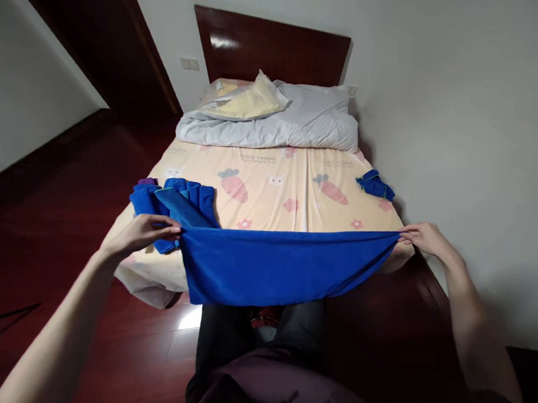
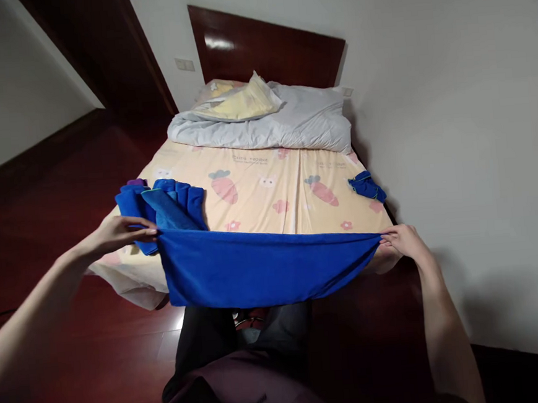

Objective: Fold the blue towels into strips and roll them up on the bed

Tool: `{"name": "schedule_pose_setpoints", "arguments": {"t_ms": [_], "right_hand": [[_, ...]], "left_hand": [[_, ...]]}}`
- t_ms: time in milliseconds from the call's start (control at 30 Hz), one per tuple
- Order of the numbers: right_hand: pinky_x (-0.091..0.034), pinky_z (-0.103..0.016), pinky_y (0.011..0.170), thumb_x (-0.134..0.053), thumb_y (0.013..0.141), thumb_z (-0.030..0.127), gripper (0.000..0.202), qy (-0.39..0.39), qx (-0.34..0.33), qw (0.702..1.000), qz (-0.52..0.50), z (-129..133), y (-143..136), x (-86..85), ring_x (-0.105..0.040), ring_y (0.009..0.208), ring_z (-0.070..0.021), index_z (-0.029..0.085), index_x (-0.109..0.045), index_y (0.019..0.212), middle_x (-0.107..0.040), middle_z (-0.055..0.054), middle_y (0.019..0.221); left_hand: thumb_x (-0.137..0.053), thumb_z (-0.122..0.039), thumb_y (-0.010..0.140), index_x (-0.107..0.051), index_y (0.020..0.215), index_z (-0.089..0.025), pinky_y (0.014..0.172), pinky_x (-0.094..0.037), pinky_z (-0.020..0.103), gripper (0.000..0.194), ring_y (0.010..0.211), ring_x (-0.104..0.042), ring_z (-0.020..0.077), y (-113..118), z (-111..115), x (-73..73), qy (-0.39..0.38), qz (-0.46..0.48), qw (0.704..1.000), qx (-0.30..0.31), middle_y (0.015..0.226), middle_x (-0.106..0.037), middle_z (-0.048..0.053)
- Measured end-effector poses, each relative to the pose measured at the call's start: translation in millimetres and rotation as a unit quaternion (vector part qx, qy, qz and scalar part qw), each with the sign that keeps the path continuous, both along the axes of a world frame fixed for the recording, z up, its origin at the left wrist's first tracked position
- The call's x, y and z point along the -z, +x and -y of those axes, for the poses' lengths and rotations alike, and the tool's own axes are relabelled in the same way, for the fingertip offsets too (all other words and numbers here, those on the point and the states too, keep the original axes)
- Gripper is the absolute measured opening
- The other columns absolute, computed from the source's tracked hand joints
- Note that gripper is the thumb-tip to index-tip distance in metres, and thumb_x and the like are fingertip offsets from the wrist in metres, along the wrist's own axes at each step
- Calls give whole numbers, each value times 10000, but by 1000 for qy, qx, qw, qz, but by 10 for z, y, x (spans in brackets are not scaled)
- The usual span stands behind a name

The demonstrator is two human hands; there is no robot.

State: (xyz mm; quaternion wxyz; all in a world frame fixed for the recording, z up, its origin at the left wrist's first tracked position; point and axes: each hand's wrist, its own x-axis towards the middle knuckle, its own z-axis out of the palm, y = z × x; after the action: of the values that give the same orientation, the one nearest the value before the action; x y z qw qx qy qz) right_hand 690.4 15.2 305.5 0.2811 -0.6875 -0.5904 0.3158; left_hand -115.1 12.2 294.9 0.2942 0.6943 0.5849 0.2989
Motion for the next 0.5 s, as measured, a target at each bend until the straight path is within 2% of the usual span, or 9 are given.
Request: {"name": "schedule_pose_setpoints", "arguments": {"t_ms": [100, 167, 267, 333, 400, 500], "right_hand": [[-646, -304, 552, -852, 703, 247, 135, 22, 45, 999, -3, -527, -20, 59, -762, 591, -240, 134, -779, 717, -760, -114, 639], [-647, -313, 590, -820, 708, 193, 83, 48, 79, 996, 11, -846, -49, 69, -752, 584, -231, 133, -762, 703, -752, -110, 623], [-653, -344, 741, -740, 709, 153, 45, 111, 136, 982, 65, -1215, -79, 78, -768, 671, -240, 138, -770, 738, -764, -101, 651], [-643, -356, 815, -703, 713, 183, 141, 175, 157, 968, 89, -1377, -84, 115, -776, 744, -248, 134, -790, 813, -773, -92, 680], [-643, -356, 830, -667, 732, 213, 230, 232, 167, 956, 69, -1473, -82, 194, -784, 800, -258, 126, -793, 903, -789, -106, 748], [-655, -378, 872, -613, 762, 205, 285, 292, 167, 941, 39, -1507, -78, 402, -794, 890, -277, 114, -768, 984, -804, -169, 934]], "left_hand": [[-861, -774, 612, -757, 918, -42, 717, -667, 314, 800, 766, -776, 241, 180, -594, 141, -100, 98, 990, 29, 832, -796, 123], [-888, -740, 573, -735, 910, -15, 736, -661, 305, 814, 763, -773, 230, 327, -965, 171, -93, 138, 986, 14, 814, -787, 121], [-913, -649, 593, -727, 867, -41, 706, -644, 293, 693, 725, -757, 205, 558, -1386, 96, -43, 179, 983, -26, 769, -767, 104], [-914, -574, 636, -728, 840, -73, 689, -635, 303, 572, 717, -749, 206, 687, -1538, 9, 5, 188, 980, -65, 756, -753, 99], [-861, -498, 727, -739, 852, -98, 715, -634, 319, 437, 740, -747, 201, 775, -1581, -46, 81, 177, 976, -101, 825, -759, 103], [-742, -414, 842, -761, 888, -132, 792, -631, 329, 287, 809, -736, 176, 811, -1492, 30, 215, 135, 956, -149, 983, -756, 93]]}}
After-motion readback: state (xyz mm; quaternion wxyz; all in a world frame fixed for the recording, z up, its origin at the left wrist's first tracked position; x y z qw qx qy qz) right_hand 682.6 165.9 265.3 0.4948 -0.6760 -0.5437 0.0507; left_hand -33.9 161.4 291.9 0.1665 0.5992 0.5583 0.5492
